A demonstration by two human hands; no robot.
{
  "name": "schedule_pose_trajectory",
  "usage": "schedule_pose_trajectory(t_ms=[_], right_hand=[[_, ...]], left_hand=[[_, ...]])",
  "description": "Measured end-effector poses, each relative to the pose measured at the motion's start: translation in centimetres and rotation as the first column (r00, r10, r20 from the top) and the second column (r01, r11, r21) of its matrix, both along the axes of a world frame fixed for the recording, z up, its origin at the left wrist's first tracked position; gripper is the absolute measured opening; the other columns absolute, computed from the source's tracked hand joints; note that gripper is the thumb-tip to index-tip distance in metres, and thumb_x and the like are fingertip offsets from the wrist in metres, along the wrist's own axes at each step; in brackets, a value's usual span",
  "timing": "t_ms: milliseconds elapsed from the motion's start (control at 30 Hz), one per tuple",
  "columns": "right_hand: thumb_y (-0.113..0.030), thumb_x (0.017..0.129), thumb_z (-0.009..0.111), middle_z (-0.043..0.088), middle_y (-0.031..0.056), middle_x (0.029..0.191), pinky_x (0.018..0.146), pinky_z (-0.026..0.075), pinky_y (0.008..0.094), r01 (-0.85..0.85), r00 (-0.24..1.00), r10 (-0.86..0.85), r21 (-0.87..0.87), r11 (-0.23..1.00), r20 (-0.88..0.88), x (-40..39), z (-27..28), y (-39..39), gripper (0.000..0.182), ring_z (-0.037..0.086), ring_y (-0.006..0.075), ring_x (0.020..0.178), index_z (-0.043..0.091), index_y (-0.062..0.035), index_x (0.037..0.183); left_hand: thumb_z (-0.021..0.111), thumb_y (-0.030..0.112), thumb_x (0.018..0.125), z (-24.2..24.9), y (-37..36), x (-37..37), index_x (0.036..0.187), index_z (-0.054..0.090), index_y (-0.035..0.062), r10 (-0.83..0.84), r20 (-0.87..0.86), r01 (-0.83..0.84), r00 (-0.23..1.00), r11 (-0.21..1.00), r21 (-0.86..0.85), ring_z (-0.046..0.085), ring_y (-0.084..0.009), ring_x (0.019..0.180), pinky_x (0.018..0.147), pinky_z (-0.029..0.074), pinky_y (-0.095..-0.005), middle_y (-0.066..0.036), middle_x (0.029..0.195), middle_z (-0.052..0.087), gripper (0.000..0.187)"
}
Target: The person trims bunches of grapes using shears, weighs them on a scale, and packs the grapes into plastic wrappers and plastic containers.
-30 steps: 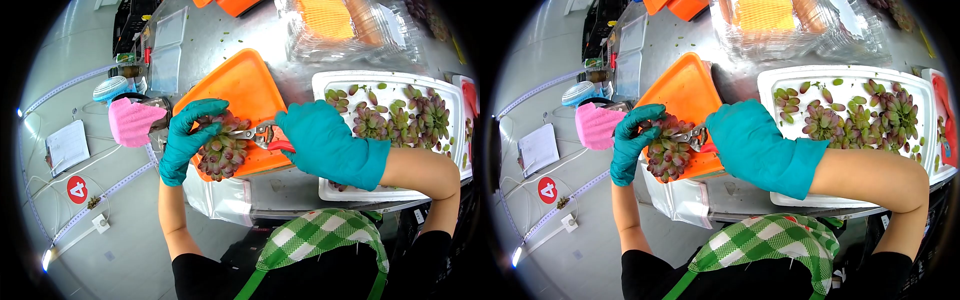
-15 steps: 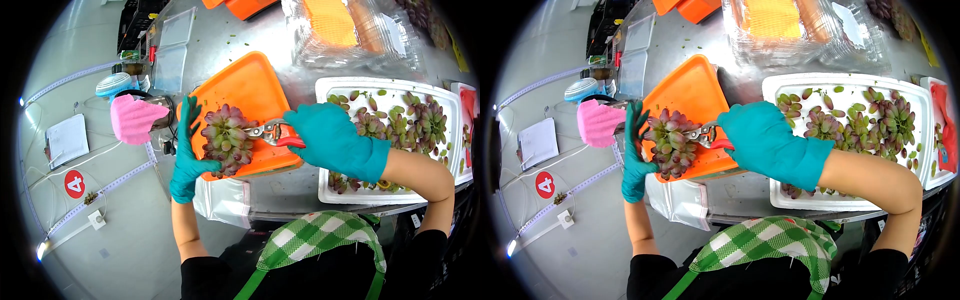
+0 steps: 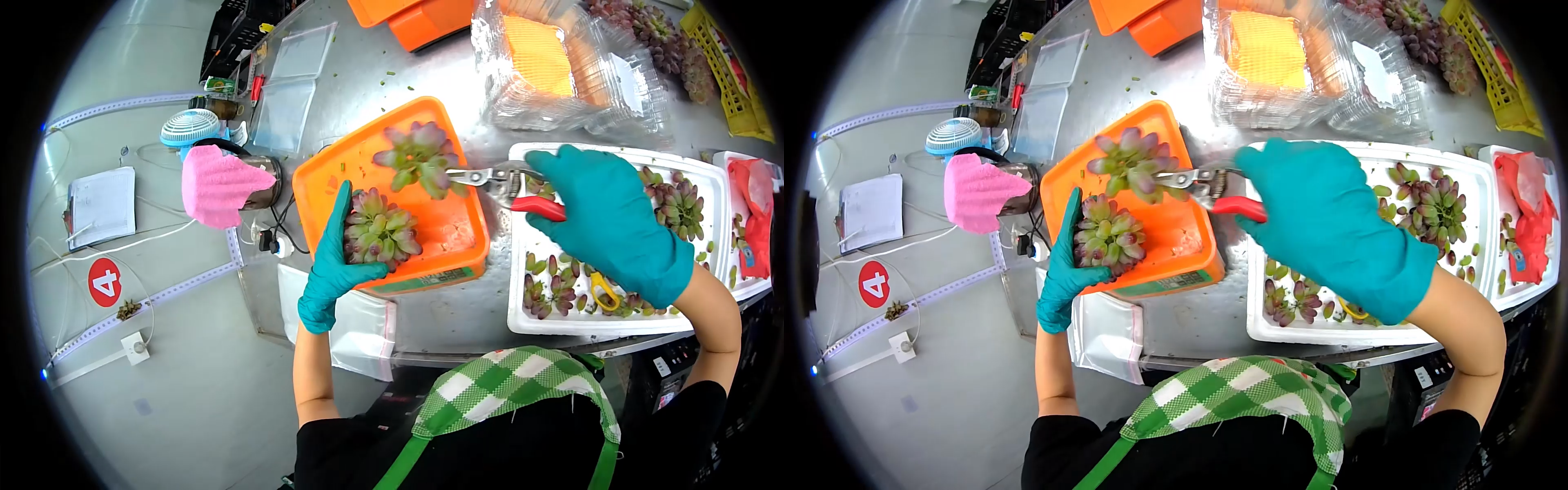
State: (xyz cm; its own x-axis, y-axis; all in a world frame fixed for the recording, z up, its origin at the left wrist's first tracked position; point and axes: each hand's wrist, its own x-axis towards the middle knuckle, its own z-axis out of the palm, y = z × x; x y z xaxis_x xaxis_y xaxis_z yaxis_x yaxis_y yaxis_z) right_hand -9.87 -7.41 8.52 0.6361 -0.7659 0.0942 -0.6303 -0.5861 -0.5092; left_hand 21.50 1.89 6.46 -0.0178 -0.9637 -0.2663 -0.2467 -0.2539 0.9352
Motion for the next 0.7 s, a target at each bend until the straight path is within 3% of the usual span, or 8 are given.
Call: schedule_pose_trajectory(t_ms=[133,167,200,333,367,533,600,700], right_hand=[[-0.028,0.067,0.067,0.056,0.0143,0.079,0.064,0.045,0.0391,0.125,0.99,-0.101,0.266,0.956,-0.103,-2.2,1.6,1.7,0.041,0.056,0.0322,0.07,0.055,-0.0038,0.098],[-0.031,0.066,0.069,0.058,0.0164,0.085,0.069,0.046,0.0369,0.198,0.979,-0.155,0.442,0.875,-0.132,-2.6,2.1,2.0,0.051,0.058,0.0306,0.076,0.054,-0.0018,0.105],[-0.033,0.067,0.069,0.059,0.017,0.087,0.071,0.045,0.0361,0.203,0.979,-0.181,0.527,0.825,-0.094,-3.1,2.3,2.5,0.053,0.058,0.0297,0.077,0.053,-0.0011,0.106],[-0.035,0.068,0.07,0.059,0.0168,0.091,0.075,0.043,0.0319,0.172,0.945,-0.324,0.776,0.607,0.044,-6.0,0.2,5.9,0.059,0.057,0.0226,0.079,0.051,0.0021,0.109],[-0.034,0.068,0.07,0.059,0.0163,0.09,0.075,0.043,0.0314,0.193,0.932,-0.36,0.792,0.579,0.036,-6.4,-0.1,7.0,0.058,0.056,0.0215,0.079,0.052,0.0024,0.109],[-0.036,0.07,0.066,0.058,0.0145,0.091,0.075,0.042,0.0303,0.3,0.868,-0.497,0.785,0.542,0.012,-9.1,-3.2,11.1,0.056,0.054,0.0194,0.08,0.052,0.0039,0.107],[-0.038,0.07,0.064,0.059,0.0149,0.09,0.072,0.043,0.0316,0.44,0.847,-0.519,0.698,0.564,-0.115,-9.7,-3.1,12.1,0.058,0.056,0.0201,0.079,0.052,0.0034,0.108],[-0.046,0.068,0.065,0.06,0.0177,0.092,0.071,0.045,0.0337,0.623,0.759,-0.614,0.515,0.589,-0.216,-10.3,-4.8,12.9,0.069,0.059,0.0252,0.08,0.049,0.0034,0.113]], left_hand=[[0.079,0.006,0.045,0.4,0.5,0.6,0.135,0.022,0.0066,-0.026,0.176,0.052,0.984,0.988,-0.145,0.036,-0.0207,0.118,0.098,0.032,-0.0332,-0.009,0.134,0.03,0.107],[0.079,0.006,0.045,0.5,0.7,0.6,0.134,0.022,0.0067,-0.031,0.256,0.086,0.966,0.975,-0.205,0.036,-0.0205,0.119,0.098,0.033,-0.0333,-0.009,0.134,0.029,0.106],[0.077,0.008,0.05,1.8,1.1,-0.3,0.133,0.025,0.0056,0.018,0.17,0.02,0.985,0.976,-0.218,0.035,-0.0217,0.12,0.099,0.031,-0.0346,-0.009,0.136,0.027,0.098],[0.066,0.006,0.061,3.5,3.6,-0.9,0.129,0.032,0.004,0.182,0.393,0.013,0.901,0.896,-0.444,0.036,-0.0232,0.119,0.097,0.034,-0.0352,-0.012,0.131,0.034,0.076],[0.064,0.002,0.061,3.3,4.5,-1.3,0.124,0.039,0.0032,0.237,0.4,0.016,0.885,0.844,-0.535,0.043,-0.0233,0.113,0.093,0.038,-0.0343,-0.012,0.123,0.044,0.068],[0.064,0.003,0.067,-1.1,11.6,-5.3,0.107,0.054,0.0019,0.142,0.233,-0.047,0.962,0.928,-0.371,0.057,-0.0216,0.088,0.079,0.044,-0.0319,-0.011,0.097,0.059,0.041],[0.066,0.011,0.069,-1.9,13.0,-7.5,0.102,0.058,0.0043,-0.108,0.385,0.245,0.917,0.913,-0.327,0.057,-0.0226,0.079,0.07,0.046,-0.0309,-0.009,0.088,0.06,0.034],[0.064,0.017,0.072,-4.5,15.5,-9.2,0.101,0.059,0.0079,-0.156,0.463,0.336,0.872,0.88,-0.336,0.057,-0.0245,0.073,0.063,0.046,-0.0321,-0.008,0.083,0.059,0.03]])
